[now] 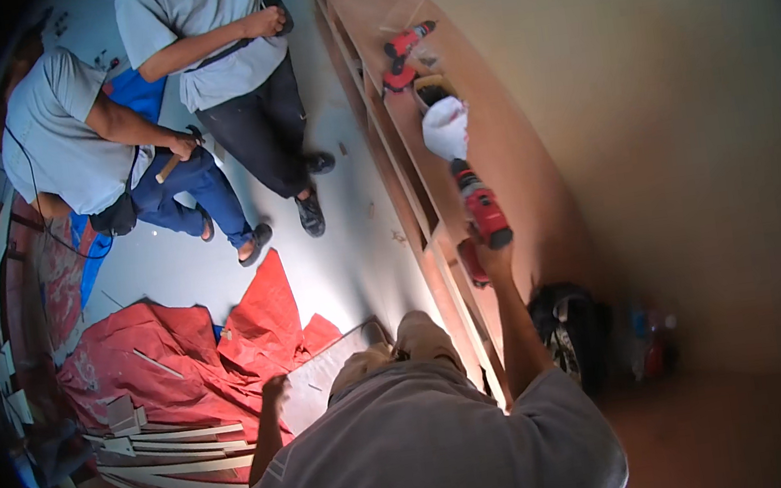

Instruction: The person assembles a wooden cabinet by gathering screws and driving them into the wooden panels using an electric drill while another person holds the pieces in place.

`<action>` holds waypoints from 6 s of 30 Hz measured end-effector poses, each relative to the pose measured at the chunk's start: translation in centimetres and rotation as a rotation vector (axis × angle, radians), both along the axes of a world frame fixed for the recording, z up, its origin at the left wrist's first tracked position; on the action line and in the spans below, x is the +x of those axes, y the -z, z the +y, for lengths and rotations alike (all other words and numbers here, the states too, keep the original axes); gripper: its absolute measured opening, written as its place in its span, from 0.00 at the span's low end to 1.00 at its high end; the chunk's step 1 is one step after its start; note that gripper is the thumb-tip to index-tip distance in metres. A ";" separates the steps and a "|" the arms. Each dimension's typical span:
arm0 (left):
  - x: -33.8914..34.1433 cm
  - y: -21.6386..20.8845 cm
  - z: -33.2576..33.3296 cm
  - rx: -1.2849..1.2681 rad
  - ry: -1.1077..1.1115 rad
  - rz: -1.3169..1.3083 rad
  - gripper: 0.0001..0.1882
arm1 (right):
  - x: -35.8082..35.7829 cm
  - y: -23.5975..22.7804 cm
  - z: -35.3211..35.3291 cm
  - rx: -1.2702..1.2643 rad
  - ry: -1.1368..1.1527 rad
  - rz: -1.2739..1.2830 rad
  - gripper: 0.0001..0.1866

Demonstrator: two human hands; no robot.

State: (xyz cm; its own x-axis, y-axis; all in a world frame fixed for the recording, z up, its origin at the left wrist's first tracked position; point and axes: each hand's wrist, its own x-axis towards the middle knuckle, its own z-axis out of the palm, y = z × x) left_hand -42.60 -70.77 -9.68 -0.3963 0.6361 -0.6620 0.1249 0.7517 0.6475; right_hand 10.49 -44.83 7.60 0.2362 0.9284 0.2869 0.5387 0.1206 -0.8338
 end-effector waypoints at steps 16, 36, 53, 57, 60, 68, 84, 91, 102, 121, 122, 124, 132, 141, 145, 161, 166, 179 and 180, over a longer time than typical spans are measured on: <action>6.4 -5.0 18.3 0.049 0.607 0.288 0.16 | 11.6 6.3 23.0 0.097 0.388 0.160 0.21; 40.4 -12.9 71.2 0.891 0.978 0.380 0.12 | 10.8 18.5 19.6 -0.080 0.360 -0.386 0.27; 31.2 -8.7 100.4 0.627 0.807 -0.081 0.09 | 7.9 10.6 20.4 -0.420 0.644 -0.048 0.13; 35.2 -3.7 104.9 0.624 1.136 0.096 0.11 | 8.0 10.2 21.4 -0.356 0.684 0.057 0.13; 37.5 -2.9 105.1 0.434 1.295 -0.066 0.10 | 8.7 10.7 19.7 -0.421 0.747 -0.011 0.12; 38.6 -1.2 106.4 0.171 1.434 -0.628 0.17 | 7.8 10.4 20.6 -0.376 0.744 0.077 0.16; 43.0 -1.3 102.8 0.351 1.715 -0.396 0.12 | 7.6 8.5 21.9 -0.377 0.773 0.319 0.13; 42.1 -2.3 102.1 0.364 1.751 -0.364 0.10 | 7.1 7.1 23.8 -0.361 0.730 -0.053 0.07; 42.9 -4.2 102.0 0.456 1.804 -0.334 0.09 | 7.6 8.2 22.8 -0.537 0.787 0.114 0.16; 32.0 -13.9 97.8 0.379 0.451 -0.690 0.09 | 8.6 11.9 18.9 -0.584 0.721 0.145 0.18; 29.8 -13.5 96.6 0.378 0.441 -0.757 0.08 | 8.7 12.2 19.0 -0.582 0.705 0.155 0.19; 25.6 -12.2 93.4 0.353 0.393 -0.868 0.06 | 9.0 12.5 19.0 -0.582 0.673 0.170 0.19; 14.6 -6.5 71.3 -0.045 0.355 -0.671 0.08 | 9.3 9.5 17.5 -0.495 0.542 0.322 0.20; 2.7 -3.0 52.4 -0.198 0.024 -0.650 0.18 | -3.3 -4.0 15.3 -0.543 -0.111 -0.028 0.20; -0.6 -1.8 50.5 -0.265 -0.166 -0.570 0.14 | -10.2 -0.8 17.6 -0.479 -0.199 0.449 0.20; -24.6 0.0 33.8 0.298 -0.534 -0.707 0.11 | -33.4 6.8 28.2 -0.183 -1.159 -0.634 0.17; -20.3 -6.5 26.1 0.711 -0.793 -0.732 0.16 | -41.7 6.9 30.0 -0.602 -1.229 -0.358 0.20; -28.0 2.6 19.9 0.828 -0.865 -0.180 0.21 | -59.9 9.9 31.0 -0.867 -1.329 -0.461 0.23; -31.0 4.6 19.4 0.727 -0.597 0.233 0.26 | -61.8 10.5 31.3 -0.859 -1.353 -0.447 0.23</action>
State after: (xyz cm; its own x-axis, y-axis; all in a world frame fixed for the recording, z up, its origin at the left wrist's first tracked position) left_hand -73.62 -51.40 -14.28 -0.8583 0.5106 -0.0508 0.0362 0.1590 0.9866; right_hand -51.29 -13.50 -2.90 -0.7728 0.2929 -0.5630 0.6327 0.2867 -0.7194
